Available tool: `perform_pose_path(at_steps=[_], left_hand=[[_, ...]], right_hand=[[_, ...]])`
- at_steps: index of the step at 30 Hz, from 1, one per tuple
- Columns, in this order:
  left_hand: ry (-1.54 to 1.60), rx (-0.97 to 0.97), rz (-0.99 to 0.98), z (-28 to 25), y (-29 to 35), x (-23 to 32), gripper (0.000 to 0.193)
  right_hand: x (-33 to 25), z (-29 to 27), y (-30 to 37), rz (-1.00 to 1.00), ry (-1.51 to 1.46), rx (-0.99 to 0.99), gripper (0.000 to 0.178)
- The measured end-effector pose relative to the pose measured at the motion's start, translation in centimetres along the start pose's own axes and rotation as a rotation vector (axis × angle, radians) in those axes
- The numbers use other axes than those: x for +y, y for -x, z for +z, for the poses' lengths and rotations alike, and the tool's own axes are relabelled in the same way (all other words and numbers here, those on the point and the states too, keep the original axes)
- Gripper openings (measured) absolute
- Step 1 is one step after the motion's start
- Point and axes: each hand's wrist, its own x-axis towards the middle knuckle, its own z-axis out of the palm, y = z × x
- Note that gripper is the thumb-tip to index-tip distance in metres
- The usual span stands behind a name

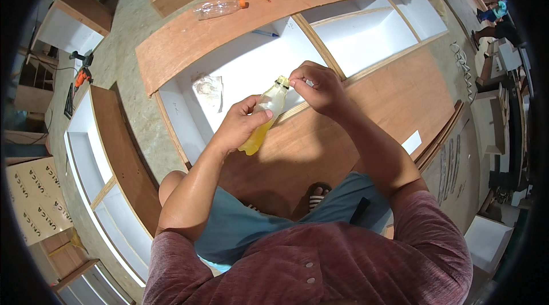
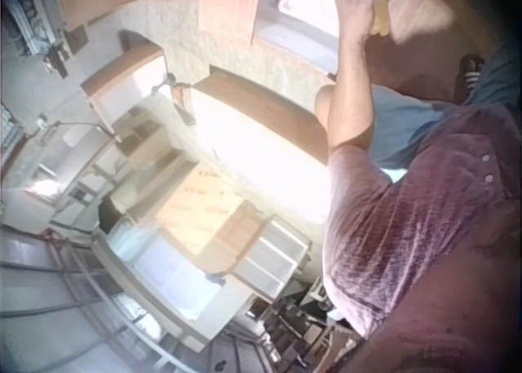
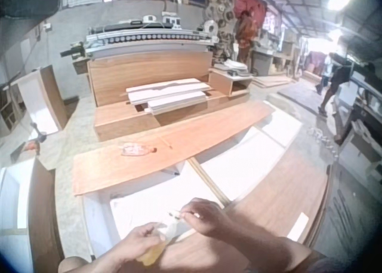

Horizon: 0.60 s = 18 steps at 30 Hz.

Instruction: The person sits on the floor in a workshop and applies a yellow liquid from a bottle onto the edge of a wooden cabinet frame. They then pick up a long white strip and fit it into the edge of the cabinet, pressing it down to secure it.

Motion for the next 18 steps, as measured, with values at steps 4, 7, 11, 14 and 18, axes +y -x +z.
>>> perform_pose_path(at_steps=[4, 7, 11, 14, 18], left_hand=[[-0.013, -0.056, -0.062, -0.3, 0.0, 0.2, 0.043], [-0.033, -0.065, -0.05, -0.4, 0.0, 0.1, 0.044], [-0.058, -0.017, -0.012, -0.3, -0.4, -0.1, 0.047], [-0.101, 0.015, 0.014, -0.3, -0.3, 0.0, 0.052], [-0.184, 0.031, 0.041, -0.2, -0.4, -0.3, 0.06]], right_hand=[[-0.2, -0.4, -0.2, 0.116, -0.08, -0.058, 0.005], [-0.3, -0.5, -0.1, 0.259, -0.162, -0.085, 0.007], [0.8, 0.0, 0.0, 0.221, -0.201, 0.026, 0.011], [-0.4, -0.4, -0.4, 0.209, -0.097, -0.032, 0.011], [-1.2, -0.1, -0.1, 0.261, -0.033, -0.093, 0.011]])
